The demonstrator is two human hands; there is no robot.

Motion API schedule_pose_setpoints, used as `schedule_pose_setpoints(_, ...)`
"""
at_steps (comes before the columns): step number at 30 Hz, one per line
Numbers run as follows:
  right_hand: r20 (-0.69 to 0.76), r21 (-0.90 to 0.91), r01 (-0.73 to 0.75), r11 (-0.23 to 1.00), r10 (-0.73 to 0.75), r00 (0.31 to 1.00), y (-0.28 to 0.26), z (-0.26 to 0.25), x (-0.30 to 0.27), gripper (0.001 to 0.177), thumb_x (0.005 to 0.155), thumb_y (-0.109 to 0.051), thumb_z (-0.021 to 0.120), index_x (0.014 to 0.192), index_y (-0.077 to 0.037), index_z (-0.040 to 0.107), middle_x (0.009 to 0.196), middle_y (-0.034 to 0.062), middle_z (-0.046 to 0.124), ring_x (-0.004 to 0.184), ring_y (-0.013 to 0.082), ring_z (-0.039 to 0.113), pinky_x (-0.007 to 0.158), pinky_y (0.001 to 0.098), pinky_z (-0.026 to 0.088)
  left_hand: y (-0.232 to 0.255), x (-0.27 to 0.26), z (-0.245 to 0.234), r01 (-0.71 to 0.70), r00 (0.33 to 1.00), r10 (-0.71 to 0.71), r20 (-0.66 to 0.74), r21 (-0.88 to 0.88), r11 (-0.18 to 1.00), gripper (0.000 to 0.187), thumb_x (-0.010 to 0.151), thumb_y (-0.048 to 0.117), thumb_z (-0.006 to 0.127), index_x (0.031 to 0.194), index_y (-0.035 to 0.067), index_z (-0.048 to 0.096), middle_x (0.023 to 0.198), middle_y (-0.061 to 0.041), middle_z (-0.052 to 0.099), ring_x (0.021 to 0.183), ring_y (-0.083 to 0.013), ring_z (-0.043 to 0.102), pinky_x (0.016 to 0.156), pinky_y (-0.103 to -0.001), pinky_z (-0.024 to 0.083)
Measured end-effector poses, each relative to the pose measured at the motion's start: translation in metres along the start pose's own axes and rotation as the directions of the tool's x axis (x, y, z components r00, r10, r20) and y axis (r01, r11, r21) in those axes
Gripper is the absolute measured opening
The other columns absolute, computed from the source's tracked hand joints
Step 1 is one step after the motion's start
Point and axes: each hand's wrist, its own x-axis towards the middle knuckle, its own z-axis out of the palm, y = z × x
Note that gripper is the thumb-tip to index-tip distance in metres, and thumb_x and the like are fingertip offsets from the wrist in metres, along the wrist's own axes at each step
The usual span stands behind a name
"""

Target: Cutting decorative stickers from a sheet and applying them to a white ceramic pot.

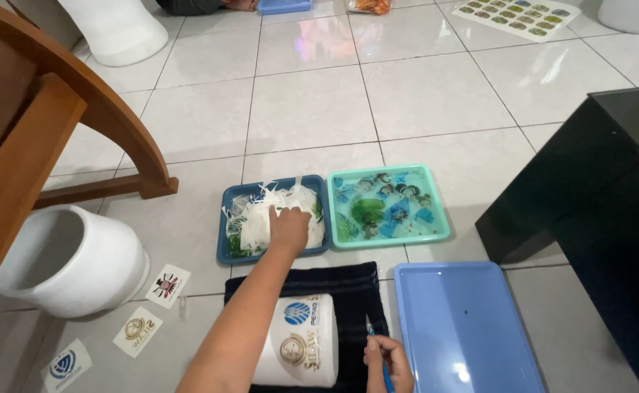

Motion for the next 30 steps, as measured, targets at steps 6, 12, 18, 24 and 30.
schedule_pose_setpoints(6, 0.113, 0.120, 0.213, 0.970, -0.226, 0.968, 0.025, -0.007, 0.021, 0.017, 0.085, -0.016, 0.057, 0.090, -0.004, 0.067, 0.075, 0.0075, 0.063, 0.071, 0.0153, 0.063, 0.064, 0.0260, 0.054, -0.007, -0.042, -0.010, -0.069, 0.948, -0.026, -0.318, -0.282, 0.957, 0.055, 0.086, 0.024, 0.067, 0.047, 0.018, 0.028, 0.039, 0.003, 0.026, 0.038, -0.0174, 0.033, 0.080, -0.037, 0.040)
schedule_pose_setpoints(12, 0.155, 0.259, -0.011, 0.966, -0.031, 0.987, 0.019, -0.013, 0.017, 0.017, 0.083, -0.012, 0.062, 0.099, -0.005, 0.062, 0.088, 0.0052, 0.058, 0.070, 0.0162, 0.056, 0.071, 0.0237, 0.048, -0.012, -0.137, -0.017, -0.325, 0.871, -0.031, -0.490, -0.624, 0.711, 0.021, 0.084, 0.002, 0.058, 0.102, 0.009, 0.066, 0.084, -0.007, 0.054, 0.077, -0.0234, 0.057, 0.069, -0.035, 0.049)
schedule_pose_setpoints(18, 0.241, 0.497, -0.037, 0.867, -0.096, 0.966, 0.022, -0.018, 0.008, 0.024, 0.086, -0.012, 0.056, 0.103, 0.004, 0.055, 0.110, 0.0154, 0.060, 0.080, 0.0172, 0.056, 0.087, 0.0331, 0.052, -0.007, -0.233, 0.008, -0.458, 0.763, -0.063, -0.644, -0.606, 0.650, 0.021, 0.089, 0.016, 0.054, 0.102, 0.006, 0.067, 0.090, -0.005, 0.060, 0.088, -0.0216, 0.057, 0.079, -0.033, 0.045)
schedule_pose_setpoints(24, 0.372, 0.490, 0.045, 0.870, -0.256, 0.892, 0.016, -0.015, -0.004, 0.011, 0.089, -0.014, 0.055, 0.091, -0.006, 0.048, 0.066, 0.0114, 0.060, 0.060, 0.0147, 0.057, 0.089, 0.0429, 0.056, 0.007, -0.260, 0.053, -0.371, 0.805, -0.083, -0.587, -0.608, 0.702, 0.041, 0.086, 0.028, 0.059, 0.122, 0.009, 0.057, 0.123, -0.012, 0.048, 0.117, -0.0317, 0.045, 0.105, -0.053, 0.022)
schedule_pose_setpoints(30, 0.329, 0.360, 0.112, 0.926, -0.239, 0.914, 0.008, -0.013, -0.009, 0.017, 0.087, -0.018, 0.058, 0.092, -0.005, 0.048, 0.072, 0.0156, 0.065, 0.068, 0.0232, 0.065, 0.080, 0.0367, 0.055, 0.014, -0.261, 0.062, -0.382, 0.730, -0.102, -0.676, -0.527, 0.759, 0.040, 0.086, 0.027, 0.062, 0.124, 0.014, 0.056, 0.123, -0.012, 0.047, 0.122, -0.0322, 0.042, 0.106, -0.055, 0.021)
